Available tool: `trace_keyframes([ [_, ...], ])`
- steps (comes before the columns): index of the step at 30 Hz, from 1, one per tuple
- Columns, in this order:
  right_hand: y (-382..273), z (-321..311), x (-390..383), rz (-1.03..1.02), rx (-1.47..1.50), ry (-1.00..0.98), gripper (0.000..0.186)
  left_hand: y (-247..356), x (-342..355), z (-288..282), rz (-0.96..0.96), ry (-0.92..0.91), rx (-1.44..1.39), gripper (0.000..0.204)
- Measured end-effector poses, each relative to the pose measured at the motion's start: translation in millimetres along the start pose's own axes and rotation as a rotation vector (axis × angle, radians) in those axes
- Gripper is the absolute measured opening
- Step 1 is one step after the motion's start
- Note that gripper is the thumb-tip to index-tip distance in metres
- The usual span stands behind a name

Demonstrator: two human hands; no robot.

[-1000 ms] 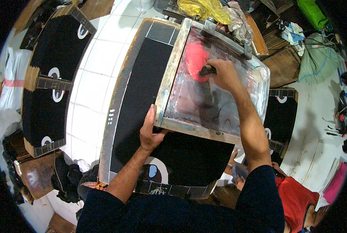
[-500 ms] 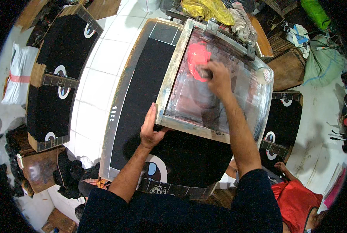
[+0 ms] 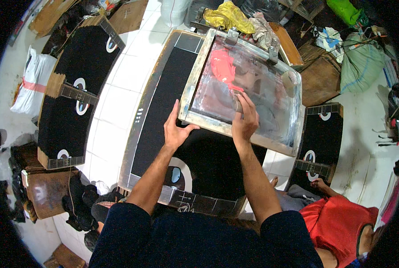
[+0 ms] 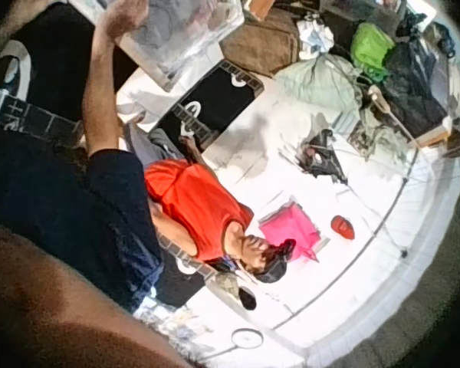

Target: The person repeatedly places a screen printing frame over a black mat, uses a red squeegee to pull pink ink across the screen, lifts the frame, and stacks the printed mats. The process is repeated multiple times in a workshop setting.

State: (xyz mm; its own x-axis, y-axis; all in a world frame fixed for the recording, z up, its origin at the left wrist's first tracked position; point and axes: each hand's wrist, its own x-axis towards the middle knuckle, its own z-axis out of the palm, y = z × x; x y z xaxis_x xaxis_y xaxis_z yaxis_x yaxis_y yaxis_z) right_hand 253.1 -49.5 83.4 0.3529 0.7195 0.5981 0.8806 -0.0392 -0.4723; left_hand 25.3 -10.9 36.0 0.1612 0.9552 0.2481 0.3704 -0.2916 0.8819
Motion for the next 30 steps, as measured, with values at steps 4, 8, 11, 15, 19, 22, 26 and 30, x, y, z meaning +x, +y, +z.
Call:
trace_keyframes([
  [4, -35, -38, 42, -0.14, 0.016, 0.208, 0.032, 79, 41, -17, 0.014, 0.058, -0.34, 0.128],
  [8, -49, -69, 155, -0.268, 0.031, 0.354, 0.029, 97, 92, -47, 0.153, 0.111, -0.316, 0.112],
  [11, -58, -98, 221, -0.242, 0.003, 0.266, 0.031, 1, 94, -104, 0.141, 0.242, -0.178, 0.095],
  [15, -63, -113, 291, -0.103, -0.263, 0.258, 0.034, -202, -5, -211, -0.489, 0.097, 0.372, 0.048],
  [19, -51, -123, 335, 0.062, -0.347, 0.178, 0.041, -305, -206, -237, -0.831, -0.242, 0.334, 0.027],
  [22, -37, -125, 359, 0.028, -0.429, 0.177, 0.047, -329, -269, -234, -0.857, 0.081, 0.098, 0.023],
  [26, -26, -124, 384, 0.013, -0.457, 0.16, 0.057, -317, -283, -239, -0.932, 0.241, 0.211, 0.026],
  [30, -15, -129, 395, 0.053, -0.551, 0.172, 0.066, -303, -276, -244, -0.886, 0.023, 0.689, 0.035],
])
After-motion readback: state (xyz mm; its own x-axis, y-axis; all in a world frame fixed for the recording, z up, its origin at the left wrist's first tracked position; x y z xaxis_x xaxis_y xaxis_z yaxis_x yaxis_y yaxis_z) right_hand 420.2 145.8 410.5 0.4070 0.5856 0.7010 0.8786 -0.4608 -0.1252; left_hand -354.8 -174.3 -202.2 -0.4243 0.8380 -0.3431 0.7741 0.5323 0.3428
